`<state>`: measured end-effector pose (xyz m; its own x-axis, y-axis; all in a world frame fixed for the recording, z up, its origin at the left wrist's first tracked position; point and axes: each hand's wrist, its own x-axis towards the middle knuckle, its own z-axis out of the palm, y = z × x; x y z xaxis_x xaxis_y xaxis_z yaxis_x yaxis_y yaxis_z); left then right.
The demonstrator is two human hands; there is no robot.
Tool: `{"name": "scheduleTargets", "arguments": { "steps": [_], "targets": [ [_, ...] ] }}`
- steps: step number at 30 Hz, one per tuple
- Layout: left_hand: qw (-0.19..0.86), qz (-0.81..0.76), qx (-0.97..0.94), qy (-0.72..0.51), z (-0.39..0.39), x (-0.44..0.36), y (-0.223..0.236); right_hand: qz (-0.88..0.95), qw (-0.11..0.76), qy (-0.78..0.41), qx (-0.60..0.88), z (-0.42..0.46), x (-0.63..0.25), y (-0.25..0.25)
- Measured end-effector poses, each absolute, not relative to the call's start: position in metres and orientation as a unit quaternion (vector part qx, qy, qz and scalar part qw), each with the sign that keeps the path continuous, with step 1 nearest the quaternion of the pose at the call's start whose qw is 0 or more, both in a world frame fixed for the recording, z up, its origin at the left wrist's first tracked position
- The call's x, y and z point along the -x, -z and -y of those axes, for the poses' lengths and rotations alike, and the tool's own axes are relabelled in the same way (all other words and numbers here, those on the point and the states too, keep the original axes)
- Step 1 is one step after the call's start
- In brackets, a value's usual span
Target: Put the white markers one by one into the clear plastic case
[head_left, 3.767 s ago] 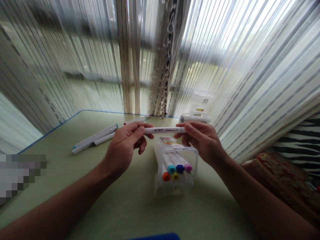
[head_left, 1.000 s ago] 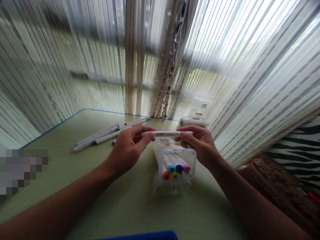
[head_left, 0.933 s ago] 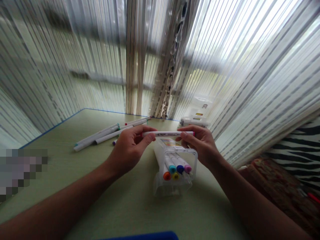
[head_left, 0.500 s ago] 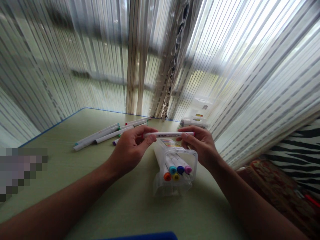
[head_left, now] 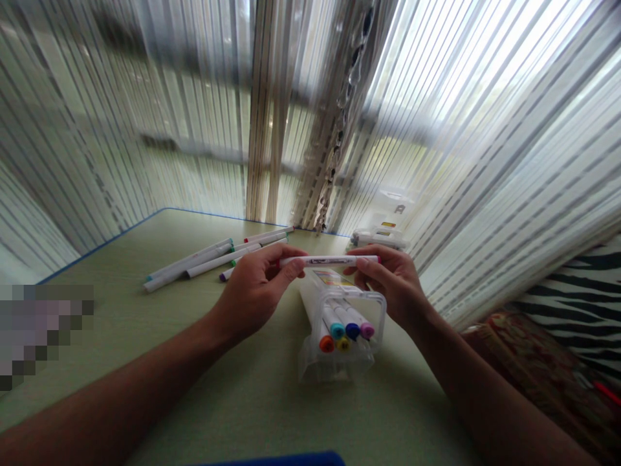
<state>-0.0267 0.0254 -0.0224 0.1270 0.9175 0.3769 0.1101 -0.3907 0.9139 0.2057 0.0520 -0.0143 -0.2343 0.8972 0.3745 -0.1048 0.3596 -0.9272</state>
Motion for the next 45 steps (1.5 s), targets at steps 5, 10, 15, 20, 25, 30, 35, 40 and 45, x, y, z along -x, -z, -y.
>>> {"name": "scheduleTargets", "arguments": {
  "steps": [5,10,15,20,25,30,35,40,45],
  "targets": [
    [0.383,-0.394,-0.645,-0.531,-0.0259,0.0268,0.0234,0.626,0.534,-0.469,0.321,-0.0523,-0.2053,0.0143],
    [0.385,-0.392,-0.647,-0.529,-0.0272,0.0269,0.0253,0.629,0.530,-0.467,0.324,-0.0519,-0.2058,0.0143],
    [0.384,-0.392,-0.645,-0.531,-0.0254,0.0264,0.0235,0.630,0.527,-0.467,0.328,-0.0529,-0.2066,0.0157],
    [0.373,-0.393,-0.639,-0.546,-0.0239,0.0255,0.0226,0.623,0.536,-0.461,0.336,-0.0533,-0.2050,0.0168],
    [0.379,-0.382,-0.622,-0.569,-0.0270,0.0259,0.0254,0.618,0.540,-0.457,0.344,-0.0534,-0.2042,0.0177],
    [0.390,-0.389,-0.602,-0.578,-0.0272,0.0249,0.0222,0.616,0.539,-0.464,0.339,-0.0534,-0.2041,0.0178],
    [0.400,-0.397,-0.598,-0.570,-0.0255,0.0244,0.0192,0.615,0.538,-0.457,0.350,-0.0545,-0.2048,0.0179],
    [0.417,-0.390,-0.592,-0.568,-0.0269,0.0253,0.0207,0.613,0.538,-0.454,0.361,-0.0540,-0.2037,0.0161],
    [0.427,-0.396,-0.588,-0.561,-0.0277,0.0254,0.0205,0.618,0.530,-0.457,0.359,-0.0528,-0.2031,0.0150]
  ]
}}
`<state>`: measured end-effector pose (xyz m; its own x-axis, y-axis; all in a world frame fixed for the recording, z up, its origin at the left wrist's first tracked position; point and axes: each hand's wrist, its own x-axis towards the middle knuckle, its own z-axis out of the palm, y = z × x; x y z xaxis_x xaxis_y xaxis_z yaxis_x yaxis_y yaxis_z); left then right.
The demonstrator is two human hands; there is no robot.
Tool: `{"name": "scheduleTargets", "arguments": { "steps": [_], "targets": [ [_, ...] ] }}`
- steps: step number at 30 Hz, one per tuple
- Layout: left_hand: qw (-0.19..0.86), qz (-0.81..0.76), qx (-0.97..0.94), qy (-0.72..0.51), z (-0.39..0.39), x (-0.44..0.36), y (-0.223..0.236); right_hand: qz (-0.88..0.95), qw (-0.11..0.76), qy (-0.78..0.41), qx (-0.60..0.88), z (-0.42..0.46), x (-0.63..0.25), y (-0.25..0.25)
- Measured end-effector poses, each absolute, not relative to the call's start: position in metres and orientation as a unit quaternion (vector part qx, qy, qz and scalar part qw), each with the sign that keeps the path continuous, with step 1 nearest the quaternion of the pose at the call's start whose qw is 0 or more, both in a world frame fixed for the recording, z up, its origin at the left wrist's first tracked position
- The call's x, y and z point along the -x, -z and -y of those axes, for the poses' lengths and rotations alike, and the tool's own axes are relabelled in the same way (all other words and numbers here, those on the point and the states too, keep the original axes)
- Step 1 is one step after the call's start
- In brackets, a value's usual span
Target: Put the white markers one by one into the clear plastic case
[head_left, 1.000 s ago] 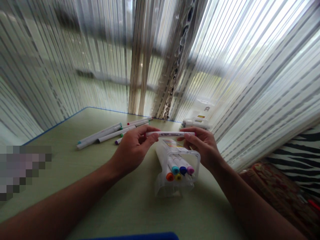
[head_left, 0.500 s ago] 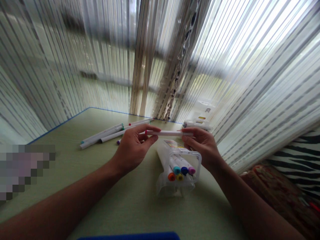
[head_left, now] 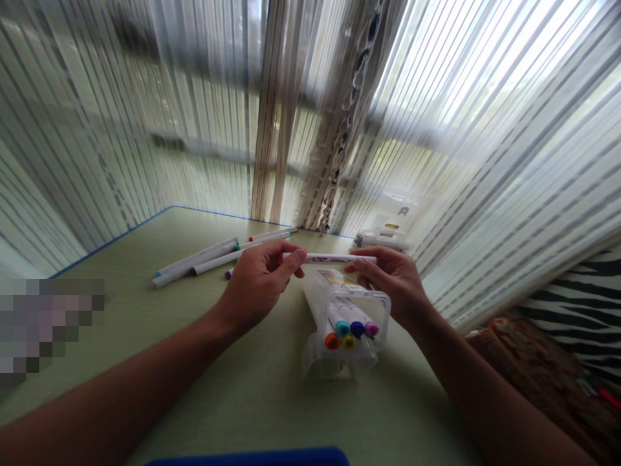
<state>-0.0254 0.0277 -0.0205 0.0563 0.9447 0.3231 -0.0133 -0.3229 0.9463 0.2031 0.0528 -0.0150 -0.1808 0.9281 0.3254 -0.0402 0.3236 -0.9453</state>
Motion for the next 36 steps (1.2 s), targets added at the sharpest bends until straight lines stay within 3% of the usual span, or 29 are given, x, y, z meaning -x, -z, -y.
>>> {"name": "scheduleTargets", "arguments": {
  "steps": [19,36],
  "targets": [
    [0.491,-0.356,-0.516,-0.605,-0.0284,0.0224,0.0202,0.565,0.540,-0.516,0.350,-0.0559,-0.2052,0.0131],
    [0.425,-0.389,-0.603,-0.552,-0.0275,0.0237,0.0214,0.585,0.548,-0.479,0.358,-0.0545,-0.2020,0.0122]
  ]
}}
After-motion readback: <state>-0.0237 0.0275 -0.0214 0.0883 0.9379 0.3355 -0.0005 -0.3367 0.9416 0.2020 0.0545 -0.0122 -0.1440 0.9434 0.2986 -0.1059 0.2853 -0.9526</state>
